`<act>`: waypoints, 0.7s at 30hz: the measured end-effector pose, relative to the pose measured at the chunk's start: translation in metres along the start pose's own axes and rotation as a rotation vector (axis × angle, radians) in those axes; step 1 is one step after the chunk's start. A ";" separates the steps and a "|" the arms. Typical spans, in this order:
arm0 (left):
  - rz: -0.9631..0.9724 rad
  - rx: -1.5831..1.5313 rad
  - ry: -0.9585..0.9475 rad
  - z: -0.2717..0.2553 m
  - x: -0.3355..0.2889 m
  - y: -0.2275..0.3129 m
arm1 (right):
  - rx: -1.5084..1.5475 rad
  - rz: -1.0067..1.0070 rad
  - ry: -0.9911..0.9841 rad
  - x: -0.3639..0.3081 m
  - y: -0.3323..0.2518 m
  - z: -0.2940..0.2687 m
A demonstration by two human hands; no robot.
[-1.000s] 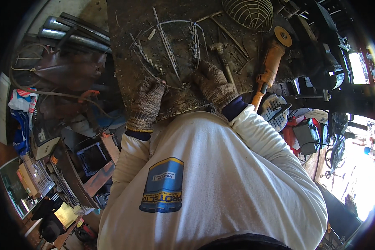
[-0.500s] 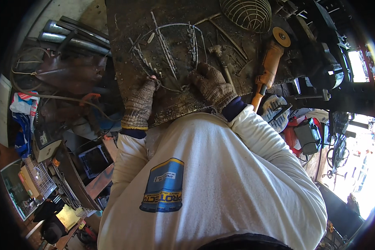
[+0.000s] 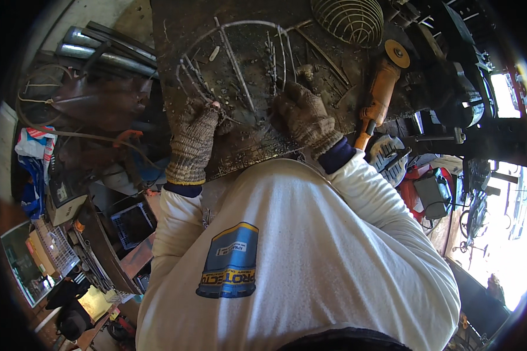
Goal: The person uses a hammer to straighten and shape a metal wire frame against a workbench.
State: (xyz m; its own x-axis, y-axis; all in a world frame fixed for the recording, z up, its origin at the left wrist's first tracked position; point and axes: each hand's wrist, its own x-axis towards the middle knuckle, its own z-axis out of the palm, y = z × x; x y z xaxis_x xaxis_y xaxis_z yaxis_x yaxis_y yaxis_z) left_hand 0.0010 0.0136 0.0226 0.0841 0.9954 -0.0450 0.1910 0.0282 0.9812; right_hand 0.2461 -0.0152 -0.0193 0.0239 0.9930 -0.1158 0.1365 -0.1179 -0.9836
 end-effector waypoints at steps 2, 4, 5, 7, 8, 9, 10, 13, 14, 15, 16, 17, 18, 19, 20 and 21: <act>-0.145 -0.222 -0.084 0.003 0.004 0.002 | 0.138 -0.116 -0.051 0.000 0.020 -0.004; -0.118 -0.165 -0.041 0.008 0.001 0.002 | -0.245 -0.329 0.028 -0.006 0.005 -0.003; -0.094 -0.108 0.002 0.009 0.001 0.001 | -0.676 -0.496 0.127 -0.009 -0.008 -0.002; -0.127 -0.127 -0.024 0.007 0.003 -0.002 | -0.412 -0.187 0.035 -0.007 -0.029 -0.002; -0.155 -0.148 -0.049 0.006 0.004 -0.004 | -0.147 0.112 -0.055 -0.005 -0.033 -0.002; -0.153 -0.147 -0.050 0.005 0.004 -0.008 | -0.146 0.111 -0.054 -0.003 -0.026 -0.002; -0.166 -0.139 -0.065 0.006 0.005 -0.012 | -0.301 0.013 -0.024 -0.001 -0.014 -0.003; -0.175 -0.012 -0.073 0.003 0.006 -0.017 | -0.389 0.028 -0.025 -0.003 -0.023 -0.004; -0.170 0.107 -0.064 0.002 0.005 -0.018 | -0.323 0.137 -0.056 -0.004 -0.029 -0.003; -0.170 0.107 -0.065 0.003 0.005 -0.018 | -0.323 0.138 -0.055 -0.004 -0.027 -0.003; -0.130 0.169 -0.049 0.004 0.005 -0.019 | -0.364 0.064 -0.017 -0.005 -0.023 -0.002; -0.089 0.230 -0.033 0.005 0.005 -0.020 | -0.406 -0.010 0.021 -0.005 -0.021 -0.002; -0.089 0.231 -0.031 0.005 0.005 -0.016 | -0.405 -0.012 0.019 -0.004 -0.022 -0.003; -0.089 0.277 -0.042 0.007 0.005 -0.009 | -0.432 -0.014 -0.005 -0.003 -0.024 -0.005; -0.089 0.323 -0.054 0.007 0.005 -0.005 | -0.458 -0.017 -0.028 -0.002 -0.026 -0.006; -0.090 0.323 -0.052 0.005 0.005 -0.008 | -0.458 -0.017 -0.031 -0.002 -0.033 -0.006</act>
State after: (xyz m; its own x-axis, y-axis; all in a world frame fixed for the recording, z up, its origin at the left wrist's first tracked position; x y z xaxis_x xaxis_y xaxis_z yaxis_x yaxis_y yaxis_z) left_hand 0.0048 0.0182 0.0130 0.1010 0.9841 -0.1462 0.4989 0.0771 0.8632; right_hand 0.2476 -0.0133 0.0143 -0.0106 0.9938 -0.1110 0.5609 -0.0860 -0.8234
